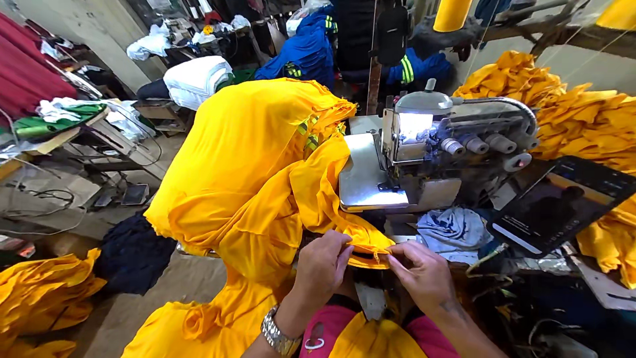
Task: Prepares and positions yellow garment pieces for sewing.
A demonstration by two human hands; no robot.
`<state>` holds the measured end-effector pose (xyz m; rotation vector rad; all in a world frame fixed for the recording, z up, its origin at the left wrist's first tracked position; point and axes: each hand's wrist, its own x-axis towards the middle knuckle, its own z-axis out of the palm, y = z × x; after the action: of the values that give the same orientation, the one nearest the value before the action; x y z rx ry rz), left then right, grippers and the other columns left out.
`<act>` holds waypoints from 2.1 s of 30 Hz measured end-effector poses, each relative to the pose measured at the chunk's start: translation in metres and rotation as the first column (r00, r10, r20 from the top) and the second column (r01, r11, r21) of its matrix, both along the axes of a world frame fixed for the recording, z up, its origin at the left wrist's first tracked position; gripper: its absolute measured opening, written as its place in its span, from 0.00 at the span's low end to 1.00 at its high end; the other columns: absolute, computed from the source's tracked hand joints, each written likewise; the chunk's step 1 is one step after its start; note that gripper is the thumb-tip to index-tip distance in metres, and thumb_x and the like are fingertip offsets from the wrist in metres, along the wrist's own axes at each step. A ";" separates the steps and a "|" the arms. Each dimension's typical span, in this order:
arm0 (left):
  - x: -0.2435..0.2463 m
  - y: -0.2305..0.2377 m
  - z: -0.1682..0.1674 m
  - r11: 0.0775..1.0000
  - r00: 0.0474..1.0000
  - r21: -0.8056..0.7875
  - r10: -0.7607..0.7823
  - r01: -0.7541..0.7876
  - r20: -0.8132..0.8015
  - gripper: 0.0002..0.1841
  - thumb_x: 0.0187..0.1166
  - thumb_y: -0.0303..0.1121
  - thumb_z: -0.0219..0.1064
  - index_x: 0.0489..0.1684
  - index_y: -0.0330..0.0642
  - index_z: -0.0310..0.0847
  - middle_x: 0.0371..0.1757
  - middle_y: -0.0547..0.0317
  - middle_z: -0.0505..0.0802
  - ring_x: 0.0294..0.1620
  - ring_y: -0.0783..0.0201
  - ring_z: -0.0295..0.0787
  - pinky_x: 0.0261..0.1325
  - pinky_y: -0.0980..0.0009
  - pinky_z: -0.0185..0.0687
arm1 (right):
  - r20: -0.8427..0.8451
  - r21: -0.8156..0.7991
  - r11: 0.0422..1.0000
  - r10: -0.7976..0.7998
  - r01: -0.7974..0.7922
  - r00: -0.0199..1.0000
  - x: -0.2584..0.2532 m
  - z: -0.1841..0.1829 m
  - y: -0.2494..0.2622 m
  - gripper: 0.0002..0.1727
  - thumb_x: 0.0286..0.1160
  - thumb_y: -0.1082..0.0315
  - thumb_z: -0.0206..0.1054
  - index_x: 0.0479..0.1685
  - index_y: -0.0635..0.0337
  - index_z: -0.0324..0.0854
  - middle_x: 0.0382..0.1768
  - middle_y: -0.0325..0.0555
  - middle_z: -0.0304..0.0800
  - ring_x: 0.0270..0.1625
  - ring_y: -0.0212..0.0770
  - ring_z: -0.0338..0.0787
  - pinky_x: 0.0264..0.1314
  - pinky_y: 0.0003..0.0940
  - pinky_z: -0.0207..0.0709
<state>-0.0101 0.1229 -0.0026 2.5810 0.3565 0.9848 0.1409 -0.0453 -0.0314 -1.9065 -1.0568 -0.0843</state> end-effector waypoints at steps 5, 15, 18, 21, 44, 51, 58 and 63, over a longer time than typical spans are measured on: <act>0.005 -0.023 0.007 0.897 0.995 -0.443 0.048 -0.003 0.090 0.10 0.82 0.42 0.68 0.40 0.50 0.92 0.47 0.66 0.90 0.54 0.68 0.85 0.60 0.66 0.81 | -0.065 0.191 0.977 0.108 -0.094 0.992 0.006 0.011 -0.006 0.05 0.68 0.64 0.74 0.36 0.49 0.94 0.48 0.36 0.95 0.54 0.29 0.92 0.56 0.25 0.88; 0.109 0.023 0.102 0.976 0.988 0.174 -0.115 0.131 -0.099 0.09 0.81 0.29 0.62 0.41 0.48 0.91 0.40 0.63 0.92 0.40 0.65 0.91 0.38 0.65 0.88 | -0.618 0.400 0.911 0.345 -0.095 0.706 0.031 0.040 0.024 0.12 0.81 0.59 0.68 0.38 0.57 0.93 0.35 0.37 0.93 0.37 0.29 0.91 0.40 0.26 0.88; 0.122 0.026 0.091 0.999 0.946 0.026 0.054 -0.048 -0.319 0.10 0.84 0.36 0.66 0.42 0.40 0.91 0.42 0.51 0.92 0.44 0.52 0.91 0.47 0.48 0.85 | -0.698 0.319 0.947 0.265 -0.042 0.666 0.027 0.024 0.024 0.14 0.81 0.59 0.68 0.35 0.59 0.92 0.30 0.36 0.93 0.33 0.29 0.92 0.37 0.27 0.89; 0.121 0.026 0.066 0.980 0.952 0.049 0.197 -0.191 -0.234 0.12 0.79 0.47 0.64 0.32 0.54 0.90 0.33 0.71 0.88 0.36 0.68 0.86 0.43 0.56 0.78 | -0.702 0.325 0.945 0.230 0.016 0.674 0.021 0.021 0.006 0.13 0.81 0.62 0.70 0.35 0.62 0.91 0.34 0.37 0.93 0.35 0.27 0.90 0.39 0.26 0.88; 0.099 0.036 0.091 1.000 0.987 -0.023 -0.011 0.007 -0.162 0.13 0.83 0.49 0.62 0.35 0.59 0.91 0.40 0.79 0.90 0.42 0.78 0.83 0.54 0.63 0.76 | -0.665 0.376 0.908 0.126 0.184 0.736 0.040 0.041 0.040 0.15 0.78 0.60 0.73 0.21 0.54 0.85 0.23 0.31 0.89 0.19 0.20 0.82 0.20 0.17 0.77; 0.098 0.006 0.124 0.986 0.991 0.124 -0.096 0.107 -0.093 0.13 0.83 0.44 0.64 0.35 0.52 0.94 0.44 0.67 0.95 0.51 0.70 0.89 0.60 0.62 0.76 | -0.211 0.152 0.980 0.161 -0.131 0.964 0.073 0.081 0.048 0.12 0.69 0.56 0.71 0.44 0.48 0.94 0.45 0.34 0.89 0.35 0.25 0.85 0.36 0.25 0.83; 0.079 0.027 0.111 0.966 0.975 0.190 -0.141 0.173 -0.171 0.14 0.88 0.35 0.55 0.50 0.53 0.91 0.56 0.69 0.95 0.59 0.68 0.90 0.58 0.59 0.83 | -0.820 0.380 0.855 0.488 -0.353 0.298 0.080 0.097 0.043 0.09 0.84 0.64 0.64 0.52 0.58 0.82 0.35 0.40 0.91 0.22 0.32 0.88 0.24 0.28 0.87; 0.110 0.060 0.104 0.897 0.908 0.283 -0.233 0.339 -0.349 0.16 0.69 0.18 0.66 0.47 0.48 0.93 0.54 0.62 0.96 0.52 0.57 0.93 0.48 0.50 0.86 | -0.797 0.365 0.867 0.479 -0.338 0.368 0.074 0.109 0.044 0.09 0.83 0.65 0.67 0.40 0.60 0.88 0.30 0.41 0.93 0.30 0.34 0.93 0.36 0.29 0.89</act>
<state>0.1002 0.1827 0.1014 2.9907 -0.1422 0.5756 0.2151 -0.0013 0.0774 -1.1704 -0.7029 1.0120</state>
